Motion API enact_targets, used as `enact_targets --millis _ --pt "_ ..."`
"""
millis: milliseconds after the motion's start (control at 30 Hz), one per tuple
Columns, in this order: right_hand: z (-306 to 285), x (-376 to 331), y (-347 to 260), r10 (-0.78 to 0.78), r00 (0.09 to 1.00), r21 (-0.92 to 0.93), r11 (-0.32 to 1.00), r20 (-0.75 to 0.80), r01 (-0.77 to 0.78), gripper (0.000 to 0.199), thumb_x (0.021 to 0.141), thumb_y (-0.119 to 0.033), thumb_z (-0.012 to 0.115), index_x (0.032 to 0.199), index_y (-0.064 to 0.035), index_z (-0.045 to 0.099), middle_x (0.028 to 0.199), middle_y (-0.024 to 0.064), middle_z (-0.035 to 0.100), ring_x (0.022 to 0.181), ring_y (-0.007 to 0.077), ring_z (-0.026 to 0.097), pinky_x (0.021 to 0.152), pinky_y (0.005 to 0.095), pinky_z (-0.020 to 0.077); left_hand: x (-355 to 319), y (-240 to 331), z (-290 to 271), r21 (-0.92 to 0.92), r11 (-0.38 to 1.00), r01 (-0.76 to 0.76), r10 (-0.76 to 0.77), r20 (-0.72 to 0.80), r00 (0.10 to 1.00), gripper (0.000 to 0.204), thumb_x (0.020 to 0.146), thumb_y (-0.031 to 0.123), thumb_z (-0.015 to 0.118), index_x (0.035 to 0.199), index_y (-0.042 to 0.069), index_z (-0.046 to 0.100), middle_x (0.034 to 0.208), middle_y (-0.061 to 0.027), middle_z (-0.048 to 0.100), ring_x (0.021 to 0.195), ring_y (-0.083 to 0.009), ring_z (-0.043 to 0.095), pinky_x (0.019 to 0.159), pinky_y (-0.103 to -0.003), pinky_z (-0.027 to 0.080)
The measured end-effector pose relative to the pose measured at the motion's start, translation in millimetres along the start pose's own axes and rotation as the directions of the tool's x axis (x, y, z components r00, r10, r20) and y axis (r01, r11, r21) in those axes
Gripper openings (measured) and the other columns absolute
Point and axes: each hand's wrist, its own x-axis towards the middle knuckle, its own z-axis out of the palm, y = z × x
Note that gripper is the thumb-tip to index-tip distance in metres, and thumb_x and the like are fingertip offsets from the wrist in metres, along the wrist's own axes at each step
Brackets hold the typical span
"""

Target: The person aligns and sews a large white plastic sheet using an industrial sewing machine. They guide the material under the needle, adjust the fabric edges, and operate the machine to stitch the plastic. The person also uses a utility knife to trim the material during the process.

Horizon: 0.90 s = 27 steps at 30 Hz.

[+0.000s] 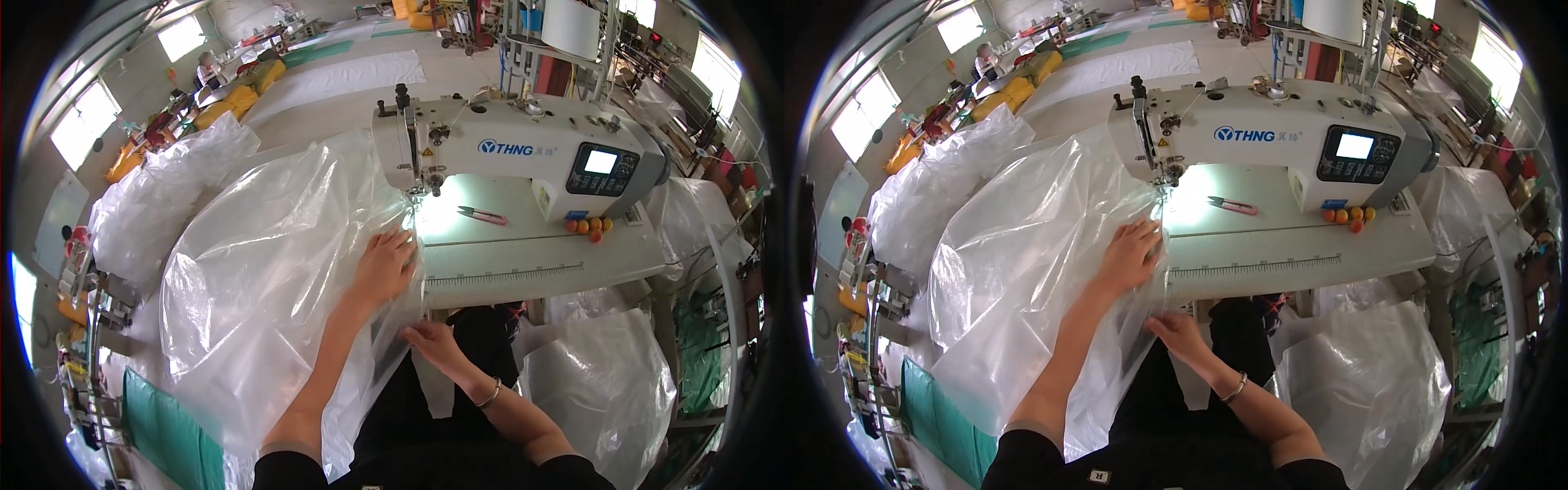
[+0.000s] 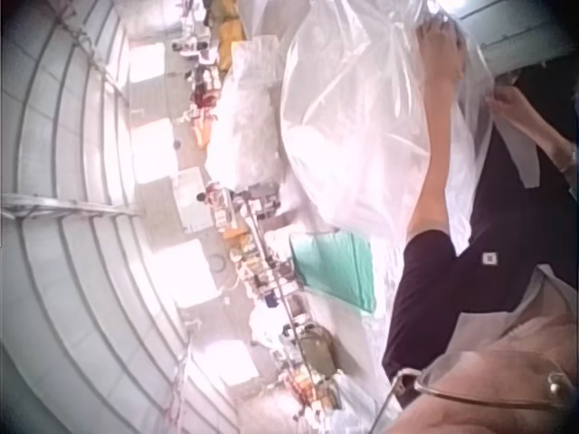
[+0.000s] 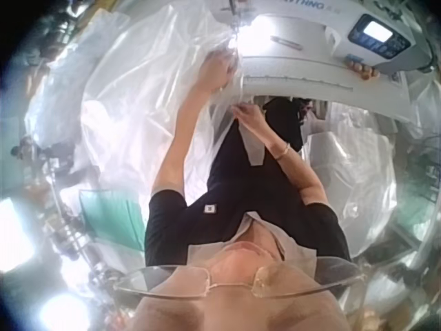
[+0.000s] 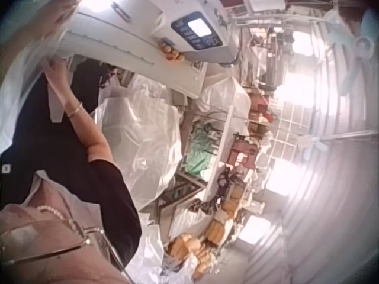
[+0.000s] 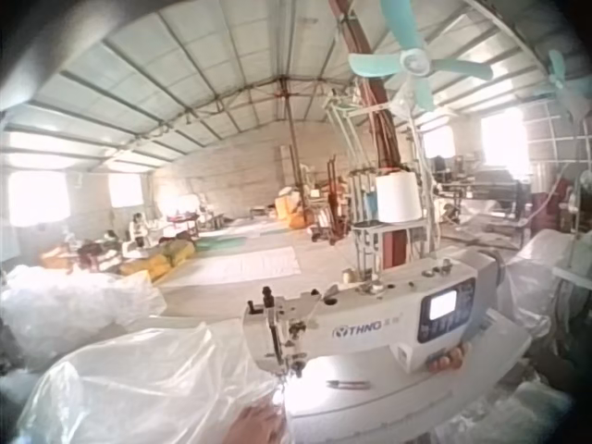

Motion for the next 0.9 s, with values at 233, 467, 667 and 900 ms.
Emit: enact_targets --millis 233,467,667,900 --pt "-35 -33 -75 -0.355 0.931 -0.701 0.685 -0.083 0.198 0.027 0.086 -0.016 0.063 0.063 -0.0026 0.058 0.060 0.0110 0.061 0.053 0.0284 0.061 0.046 0.0346 0.0431 -18 7 -14 -0.060 0.998 0.011 -0.009 0.027 1.000 0.043 0.086 0.030 0.064 0.124 0.009 0.060 0.140 -0.0121 0.048 0.136 -0.0328 0.037 0.111 -0.051 0.025" --pt "-61 -19 -100 -0.043 0.961 -0.931 0.237 0.274 0.277 0.024 0.079 -0.025 0.070 0.068 -0.0057 0.061 0.064 0.0114 0.062 0.059 0.0314 0.063 0.055 0.0427 0.0496 -17 13 -12 -0.055 0.998 -0.020 0.021 0.013 1.000 0.039 0.088 0.031 0.061 0.121 0.010 0.061 0.134 -0.0115 0.052 0.134 -0.0314 0.039 0.111 -0.055 0.024" --pt "-35 105 -89 -0.339 0.941 -0.931 0.337 0.017 0.138 0.035 0.080 -0.023 0.067 0.108 -0.0026 0.061 0.085 0.0149 0.066 0.073 0.0324 0.067 0.064 0.0413 0.0529 -6 -4 -6 -0.349 0.904 0.248 -0.226 0.101 0.969 0.024 0.090 0.015 0.056 0.112 0.010 0.064 0.129 -0.0080 0.057 0.123 -0.0277 0.049 0.104 -0.051 0.031" --pt "-29 92 -70 -0.185 0.983 -0.993 0.116 -0.010 0.012 0.038 0.086 -0.012 0.053 0.122 -0.0032 0.057 0.083 0.0116 0.067 0.073 0.0255 0.069 0.061 0.0367 0.0541 1 20 2 0.097 0.989 0.111 -0.104 -0.075 0.992 0.036 0.083 0.006 0.056 0.117 0.017 0.064 0.111 -0.0050 0.057 0.110 -0.0240 0.053 0.098 -0.048 0.036"
